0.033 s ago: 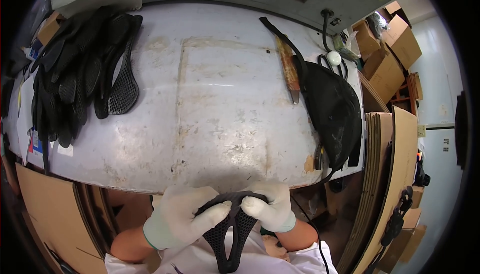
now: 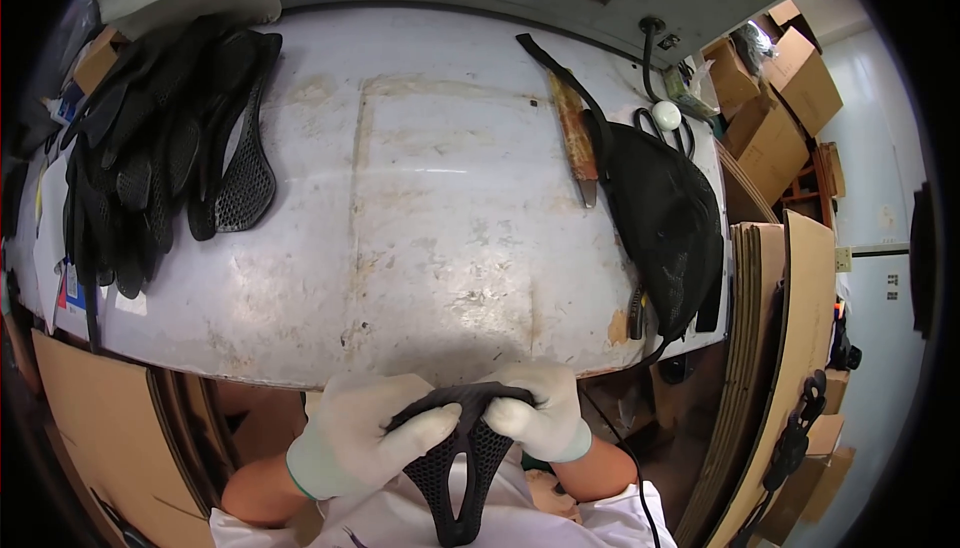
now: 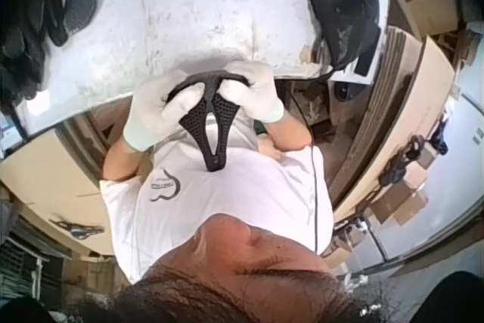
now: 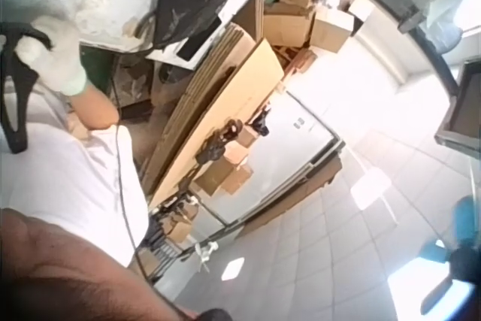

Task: Inspecting and preparing bicycle saddle components at a manufacturing workbench.

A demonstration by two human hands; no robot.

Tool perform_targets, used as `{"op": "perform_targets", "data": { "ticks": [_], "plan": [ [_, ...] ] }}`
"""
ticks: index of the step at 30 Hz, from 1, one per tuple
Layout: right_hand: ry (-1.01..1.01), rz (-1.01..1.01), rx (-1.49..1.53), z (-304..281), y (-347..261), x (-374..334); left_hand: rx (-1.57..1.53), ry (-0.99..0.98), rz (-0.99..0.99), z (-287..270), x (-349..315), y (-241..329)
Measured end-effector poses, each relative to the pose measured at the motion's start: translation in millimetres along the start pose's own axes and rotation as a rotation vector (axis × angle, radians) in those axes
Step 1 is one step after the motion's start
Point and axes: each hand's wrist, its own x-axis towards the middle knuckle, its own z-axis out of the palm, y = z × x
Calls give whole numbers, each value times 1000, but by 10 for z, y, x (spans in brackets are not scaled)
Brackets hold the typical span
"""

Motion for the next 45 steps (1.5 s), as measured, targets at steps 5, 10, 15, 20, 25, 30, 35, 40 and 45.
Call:
{"op": "perform_targets", "data": {
  "ticks": [5, 10, 15, 20, 25, 30, 35, 40, 45],
  "plan": [
    [50, -38, 150, 50, 315, -148, -250, -47, -83, -60, 16, -232],
    [18, -82, 388, 123, 465, -158, -223, -264, 334, -165, -36, -586],
    [-146, 55, 301, -87, 143, 88, 352, 207, 758, -120, 92, -34],
    [196, -162, -89, -180, -242, 338, 431, 37, 1028, 96, 317, 5],
    [309, -533, -354, -232, 4, 449, 406, 332, 846, 110, 541, -94],
    [254, -354, -526, -253, 332, 386, 413, 657, 638, -100, 510, -263],
    [-187, -6, 118, -432, 77, 200, 340, 935, 481, -178, 472, -548],
    [251, 29, 772, -613, -49, -238, -435, 217, 618, -294, 585, 166],
    [1112, -502, 1062, -1671, -468, -799, -438, 341, 564, -748, 342, -187]
  ]
}}
